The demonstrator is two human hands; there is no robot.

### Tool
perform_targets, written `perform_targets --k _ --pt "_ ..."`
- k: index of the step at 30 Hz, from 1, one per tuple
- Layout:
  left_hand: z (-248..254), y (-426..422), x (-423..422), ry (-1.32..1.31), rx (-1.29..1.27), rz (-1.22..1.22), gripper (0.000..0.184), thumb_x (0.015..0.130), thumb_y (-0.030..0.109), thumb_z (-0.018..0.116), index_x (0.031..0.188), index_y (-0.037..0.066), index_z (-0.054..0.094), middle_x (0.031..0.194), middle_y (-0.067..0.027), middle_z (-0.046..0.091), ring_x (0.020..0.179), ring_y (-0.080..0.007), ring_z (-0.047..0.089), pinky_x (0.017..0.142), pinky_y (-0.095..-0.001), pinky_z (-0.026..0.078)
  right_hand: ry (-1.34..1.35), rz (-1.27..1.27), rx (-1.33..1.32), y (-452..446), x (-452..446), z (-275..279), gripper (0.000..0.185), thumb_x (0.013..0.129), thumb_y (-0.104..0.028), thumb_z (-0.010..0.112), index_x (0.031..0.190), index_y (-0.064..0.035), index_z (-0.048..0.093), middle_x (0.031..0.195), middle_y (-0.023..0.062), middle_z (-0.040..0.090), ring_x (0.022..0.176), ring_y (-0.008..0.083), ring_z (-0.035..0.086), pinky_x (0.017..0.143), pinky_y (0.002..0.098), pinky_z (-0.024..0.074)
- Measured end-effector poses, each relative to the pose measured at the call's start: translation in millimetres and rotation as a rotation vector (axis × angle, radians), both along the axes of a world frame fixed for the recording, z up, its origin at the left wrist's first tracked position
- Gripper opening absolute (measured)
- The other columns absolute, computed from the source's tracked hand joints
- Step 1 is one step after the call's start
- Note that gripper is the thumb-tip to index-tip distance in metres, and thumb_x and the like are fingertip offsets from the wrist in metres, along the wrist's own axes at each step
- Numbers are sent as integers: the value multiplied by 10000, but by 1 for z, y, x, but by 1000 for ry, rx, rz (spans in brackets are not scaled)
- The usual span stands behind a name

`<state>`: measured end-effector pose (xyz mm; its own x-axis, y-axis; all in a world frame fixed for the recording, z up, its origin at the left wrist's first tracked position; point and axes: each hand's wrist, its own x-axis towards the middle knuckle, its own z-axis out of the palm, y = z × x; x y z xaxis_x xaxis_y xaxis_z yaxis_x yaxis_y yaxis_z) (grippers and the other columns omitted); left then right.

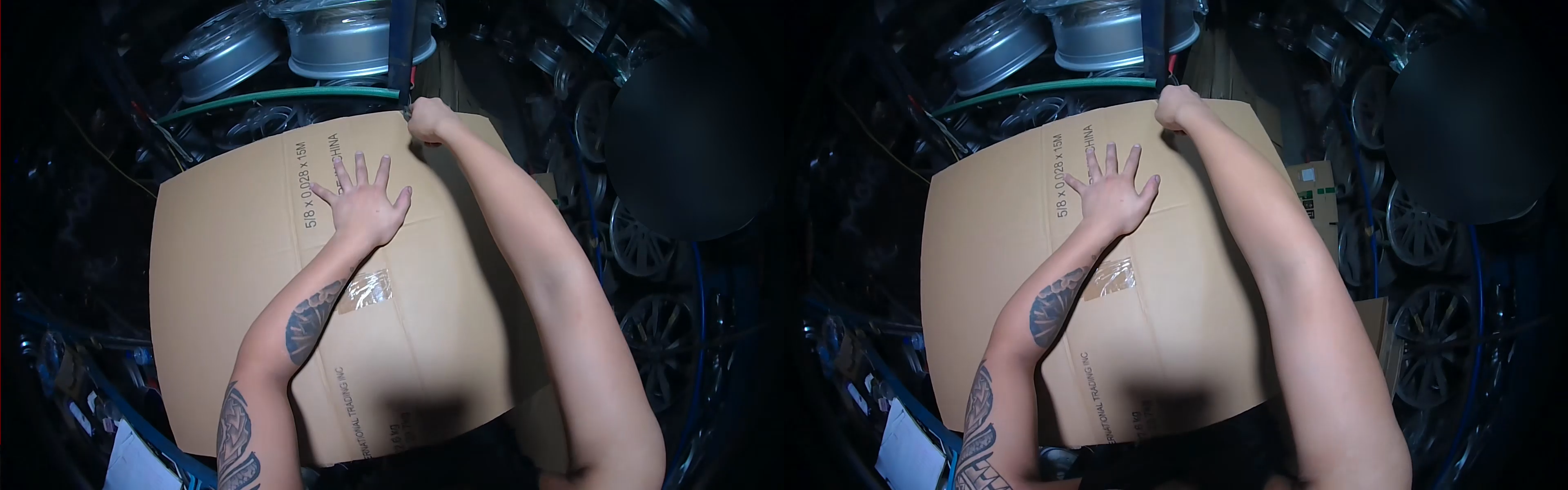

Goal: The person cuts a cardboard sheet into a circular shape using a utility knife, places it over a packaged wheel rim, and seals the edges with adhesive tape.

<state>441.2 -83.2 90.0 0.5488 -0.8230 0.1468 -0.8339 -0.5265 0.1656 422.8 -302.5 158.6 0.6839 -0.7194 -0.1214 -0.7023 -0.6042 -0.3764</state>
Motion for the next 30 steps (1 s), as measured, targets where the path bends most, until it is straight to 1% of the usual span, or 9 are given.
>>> perform_targets --k 1,4,10,13,16,22,27,28,30 --pt "-1 -1 0 0 2 2 776 994 656 412 1652 251 334 1718 -204 236 1579 -509 137 1101 -879 41 2 -3 -31 0 2 2 283 898 -23 499 994 35 758 852 217 754 658 297 763 573 389 613" --pt "-1 -2 1 -5 1 13 777 994 660 411 1653 256 331 1720 -196 238 1580 -503 139 1099 -881 44 14 -45 119 12 -1 23 282 900 -16 550 1071 86 749 1123 250 753 898 363 777 730 429 639" --pt "2 0 0 -6 32 31 784 989 677 413 1656 275 324 1725 -173 239 1587 -480 144 1108 -877 51 114 71 61 27 -30 32 253 896 -40 549 966 82 759 942 245 764 815 339 773 693 437 627" --pt "3 -2 1 -10 41 36 787 986 687 413 1657 286 318 1725 -167 240 1590 -470 141 1115 -873 53 81 58 80 54 -67 25 257 869 -36 549 950 70 769 889 263 754 871 368 771 755 447 620" --pt "3 0 0 -8 57 35 790 985 697 404 1658 293 313 1727 -162 238 1593 -464 133 1119 -871 56 66 134 -99 78 -100 13 257 849 -19 551 958 78 763 950 296 747 945 424 751 845 471 605" --pt "-3 -5 1 -30 64 36 804 983 718 376 1663 297 299 1739 -153 212 1598 -460 115 1129 -862 55 -8 165 -119 146 -174 12 355 854 4 542 1157 124 682 960 324 729 973 474 724 894 515 584" --pt "-3 -7 1 -34 80 45 806 982 728 366 1666 307 291 1743 -147 205 1598 -463 122 1140 -850 56 -13 97 42 211 -246 29 483 858 34 478 1318 139 582 804 333 688 816 495 716 780 556 573" --pt "-5 -8 2 -38 79 43 805 982 729 365 1665 309 292 1743 -146 206 1597 -465 125 1141 -848 57 -24 66 134 222 -263 29 376 1006 -81 530 1366 28 558 842 321 675 817 529 656 806 575 523" --pt "-8 -7 2 -39 73 37 801 984 726 359 1663 307 300 1743 -145 205 1594 -470 132 1142 -846 60 29 108 39 255 -301 25 463 991 -66 549 1448 5 523 801 252 684 741 468 681 777 533 550"
